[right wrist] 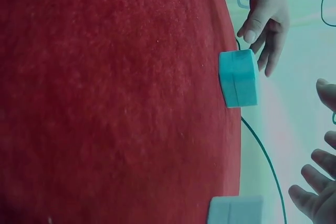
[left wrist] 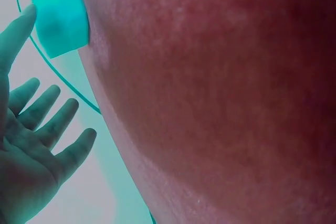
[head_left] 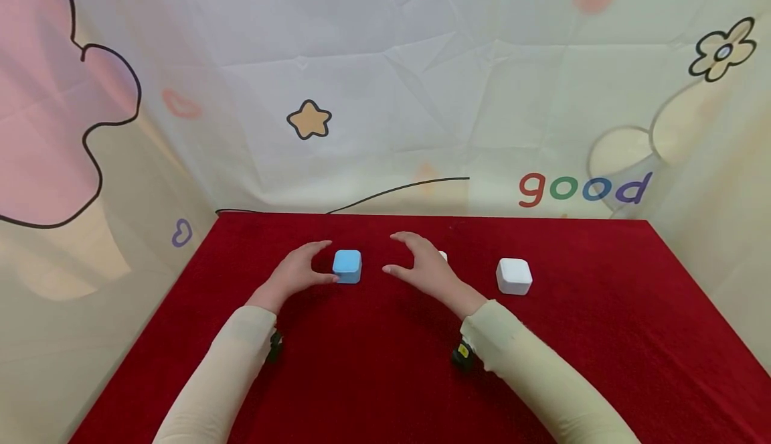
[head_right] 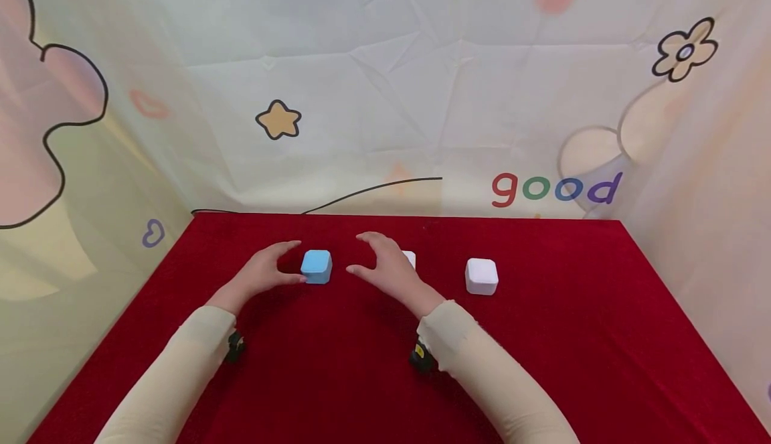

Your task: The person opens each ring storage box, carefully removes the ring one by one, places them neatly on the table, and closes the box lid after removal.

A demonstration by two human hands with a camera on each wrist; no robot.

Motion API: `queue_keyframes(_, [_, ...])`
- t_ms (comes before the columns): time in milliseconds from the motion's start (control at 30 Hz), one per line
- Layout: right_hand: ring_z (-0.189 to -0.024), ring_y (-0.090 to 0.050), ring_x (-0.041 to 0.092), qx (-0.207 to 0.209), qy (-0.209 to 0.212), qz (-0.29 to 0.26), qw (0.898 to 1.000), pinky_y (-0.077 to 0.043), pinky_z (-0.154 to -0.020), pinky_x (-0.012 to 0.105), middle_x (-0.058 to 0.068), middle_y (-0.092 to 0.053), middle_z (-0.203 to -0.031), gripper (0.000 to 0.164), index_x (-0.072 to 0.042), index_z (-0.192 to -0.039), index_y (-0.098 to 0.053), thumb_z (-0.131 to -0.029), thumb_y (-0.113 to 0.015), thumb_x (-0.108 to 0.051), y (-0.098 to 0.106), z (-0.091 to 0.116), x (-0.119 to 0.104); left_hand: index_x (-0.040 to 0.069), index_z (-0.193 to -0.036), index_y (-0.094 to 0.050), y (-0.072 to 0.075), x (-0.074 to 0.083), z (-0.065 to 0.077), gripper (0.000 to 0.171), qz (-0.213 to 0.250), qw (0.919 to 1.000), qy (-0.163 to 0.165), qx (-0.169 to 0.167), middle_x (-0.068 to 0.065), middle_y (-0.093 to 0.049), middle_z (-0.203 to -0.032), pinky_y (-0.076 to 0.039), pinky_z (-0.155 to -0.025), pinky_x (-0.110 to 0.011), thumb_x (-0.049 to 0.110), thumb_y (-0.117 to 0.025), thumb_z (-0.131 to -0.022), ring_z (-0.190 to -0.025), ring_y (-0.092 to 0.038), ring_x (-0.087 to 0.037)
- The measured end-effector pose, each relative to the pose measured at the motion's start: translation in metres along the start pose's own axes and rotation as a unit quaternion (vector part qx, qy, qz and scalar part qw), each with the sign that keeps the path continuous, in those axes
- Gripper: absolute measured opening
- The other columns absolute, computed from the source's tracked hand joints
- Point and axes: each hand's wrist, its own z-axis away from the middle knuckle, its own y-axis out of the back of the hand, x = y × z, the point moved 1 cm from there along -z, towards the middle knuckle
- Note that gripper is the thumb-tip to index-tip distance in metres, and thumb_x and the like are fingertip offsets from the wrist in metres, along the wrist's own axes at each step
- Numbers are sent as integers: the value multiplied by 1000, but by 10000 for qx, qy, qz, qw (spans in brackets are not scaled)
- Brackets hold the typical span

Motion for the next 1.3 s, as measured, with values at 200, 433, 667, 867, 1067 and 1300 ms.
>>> queue_keyframes(200, [-146, -45, 36, -168, -208, -54, 9996, -41, -119, 54, 16, -49, -157, 65, -7, -150, -48, -93, -74, -26, -9, -7, 0, 4, -156, -40, -5, -1, -2, 82, 146, 9998, 67, -124, -21, -42, -160, -39, -120, -57, 25, -80, -88, -148, -39, -42])
queue_keyframes(433, [-144, -48, 36, -278, -337, -95, 9990, -43, -117, 53, 15, -50, -156, 64, -8, -150, -49, -94, -74, -27, -16, -16, -3, 4, -156, -40, -6, -2, -5, 82, 117, 9997, 89, -173, -21, -43, -160, -38, -120, -57, 22, -81, -87, -148, -40, -42])
queue_keyframes(667, [-140, -52, 36, -365, -322, -196, 9986, -47, -114, 52, 16, -52, -154, 62, -7, -149, -50, -95, -73, -26, -19, -19, -6, 2, -155, -40, -8, -2, -7, 81, 41, 9997, 96, -217, -22, -44, -159, -37, -120, -57, 21, -80, -88, -148, -40, -42])
queue_keyframes(867, [-139, -53, 34, -497, -378, -292, 9976, -48, -113, 51, 15, -52, -154, 63, -8, -150, -49, -95, -73, -25, -26, -21, -6, 1, -154, -41, -11, -3, -8, 79, 108, 9996, 113, -237, -22, -45, -158, -38, -120, -56, 20, -80, -88, -147, -42, -42])
queue_keyframes(1067, [-139, -53, 34, -592, -444, -433, 9963, -49, -112, 50, 15, -52, -154, 62, -9, -150, -49, -95, -73, -25, -33, -21, -6, 1, -154, -42, -13, -3, -9, 79, 147, 9995, 136, -262, -22, -47, -157, -38, -120, -56, 20, -80, -88, -146, -43, -41])
queue_keyframes(1300, [-136, -55, 34, -652, -392, -549, 9956, -51, -109, 49, 15, -53, -152, 63, -8, -149, -50, -93, -74, -25, -41, -25, -7, -1, -152, -44, -15, -3, -10, 77, 182, 9995, 36, -251, -23, -51, -153, -41, -118, -57, 18, -81, -87, -140, -49, -41])
